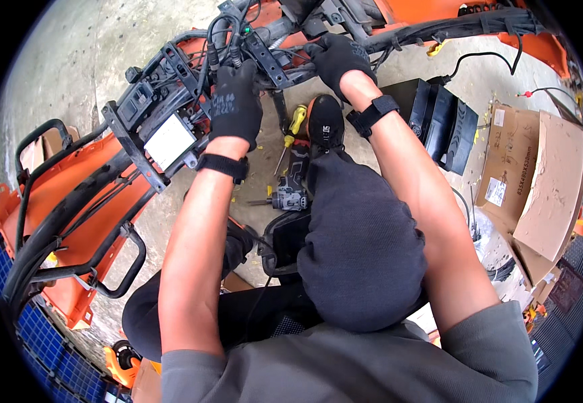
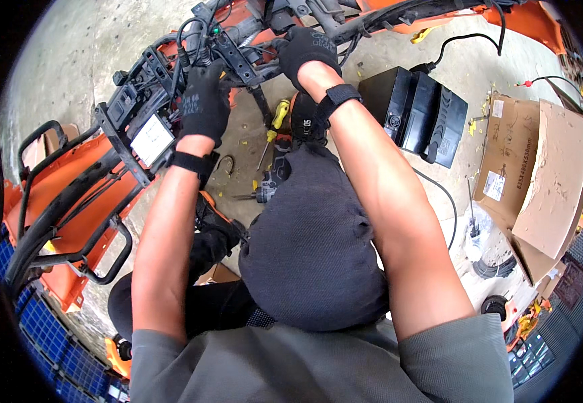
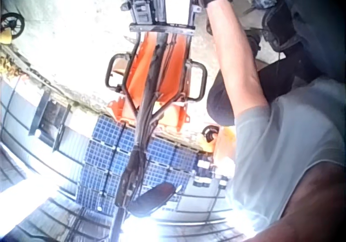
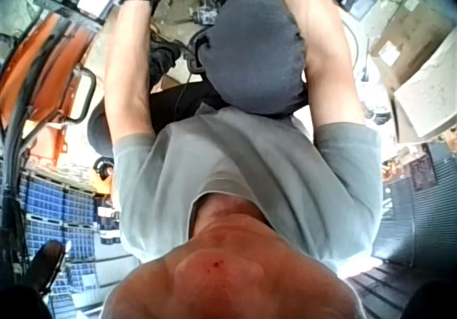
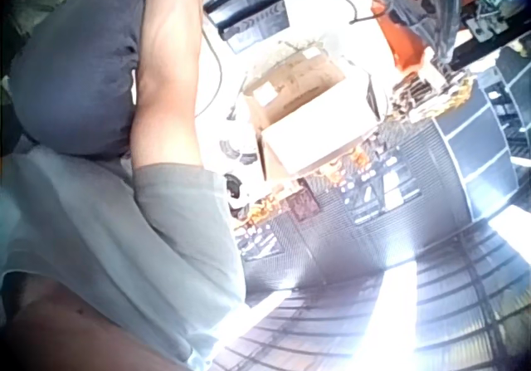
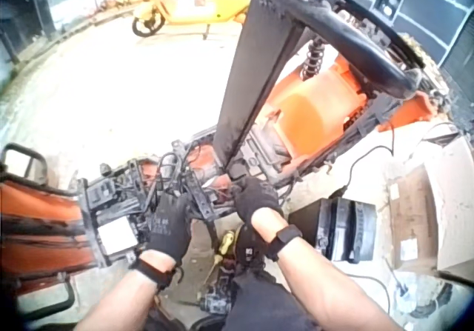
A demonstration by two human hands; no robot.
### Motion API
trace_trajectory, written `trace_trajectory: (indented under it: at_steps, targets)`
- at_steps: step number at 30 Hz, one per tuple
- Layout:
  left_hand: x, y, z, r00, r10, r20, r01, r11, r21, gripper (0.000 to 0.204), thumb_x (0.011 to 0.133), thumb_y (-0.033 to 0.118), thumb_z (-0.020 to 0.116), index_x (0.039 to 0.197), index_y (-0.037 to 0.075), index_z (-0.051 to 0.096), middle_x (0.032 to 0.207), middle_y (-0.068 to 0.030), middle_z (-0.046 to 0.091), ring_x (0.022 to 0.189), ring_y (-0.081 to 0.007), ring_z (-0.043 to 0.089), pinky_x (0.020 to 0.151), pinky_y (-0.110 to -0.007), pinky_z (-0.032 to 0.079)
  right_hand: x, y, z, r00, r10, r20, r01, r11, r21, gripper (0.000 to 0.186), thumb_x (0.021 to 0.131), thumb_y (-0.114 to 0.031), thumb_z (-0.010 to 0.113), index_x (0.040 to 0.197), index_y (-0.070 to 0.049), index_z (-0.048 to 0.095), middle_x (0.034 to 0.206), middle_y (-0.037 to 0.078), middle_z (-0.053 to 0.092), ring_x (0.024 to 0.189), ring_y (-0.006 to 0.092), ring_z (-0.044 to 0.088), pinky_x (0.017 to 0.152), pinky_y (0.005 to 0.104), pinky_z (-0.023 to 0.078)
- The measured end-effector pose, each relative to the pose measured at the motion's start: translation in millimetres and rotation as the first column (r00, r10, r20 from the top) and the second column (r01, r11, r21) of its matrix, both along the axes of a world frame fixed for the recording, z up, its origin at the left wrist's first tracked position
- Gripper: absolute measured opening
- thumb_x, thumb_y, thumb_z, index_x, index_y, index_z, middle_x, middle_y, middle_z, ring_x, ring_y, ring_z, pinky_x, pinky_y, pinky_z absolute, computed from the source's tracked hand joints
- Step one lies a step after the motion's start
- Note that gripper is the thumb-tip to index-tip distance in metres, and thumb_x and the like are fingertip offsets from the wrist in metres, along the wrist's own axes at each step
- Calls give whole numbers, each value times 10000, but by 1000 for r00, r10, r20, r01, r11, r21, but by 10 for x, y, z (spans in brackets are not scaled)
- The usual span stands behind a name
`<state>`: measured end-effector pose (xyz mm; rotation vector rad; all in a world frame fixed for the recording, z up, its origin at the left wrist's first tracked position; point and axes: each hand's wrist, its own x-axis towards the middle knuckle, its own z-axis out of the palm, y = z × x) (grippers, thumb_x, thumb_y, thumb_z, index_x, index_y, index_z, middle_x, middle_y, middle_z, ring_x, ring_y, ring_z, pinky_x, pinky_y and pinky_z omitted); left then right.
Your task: The person connects and organizes electrical wires and yellow connectors on the frame of an orange vehicle using their gloved hands.
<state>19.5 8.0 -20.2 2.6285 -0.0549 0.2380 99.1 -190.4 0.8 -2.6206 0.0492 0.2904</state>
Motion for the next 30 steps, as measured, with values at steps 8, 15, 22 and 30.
trace_trajectory:
  at_steps: [8, 15, 22, 30]
  targets:
    - [-120, -72, -123, 985, 53, 167, -38, 995, -90, 271, 857, 88, 652, 1128, 76, 641, 1056, -201, 602, 978, -404, 609, 822, -479, 495, -61, -92, 13, 997, 69, 38, -69, 998, 2, 352, 931, -408, 626, 1058, -91, 709, 974, 180, 720, 946, 372, 679, 809, 451, 511]
    - [-85, -271, -174, 967, 163, 196, -135, 980, -149, 308, 840, 84, 683, 1145, 44, 658, 998, -199, 651, 978, -410, 608, 853, -470, 492, -60, -119, -98, 997, 24, 73, -26, 999, 24, 348, 922, -411, 621, 994, -79, 700, 955, 201, 698, 925, 392, 664, 805, 473, 505]
    - [-128, -199, -192, 958, 200, 204, -172, 974, -147, 305, 815, 79, 707, 1118, 54, 684, 1011, -183, 657, 956, -407, 624, 840, -451, 508, -121, -149, -79, 985, 75, 155, -76, 997, 0, 397, 940, -418, 608, 998, -34, 691, 852, 185, 700, 836, 349, 685, 753, 422, 507]
    - [-90, -243, -147, 983, 139, 123, -117, 979, -169, 271, 848, 98, 663, 1112, 41, 648, 1067, -242, 618, 965, -437, 611, 810, -494, 502, -173, -212, 52, 994, 71, 84, -74, 997, 27, 357, 941, -426, 574, 986, -97, 705, 913, 178, 707, 919, 400, 667, 814, 491, 511]
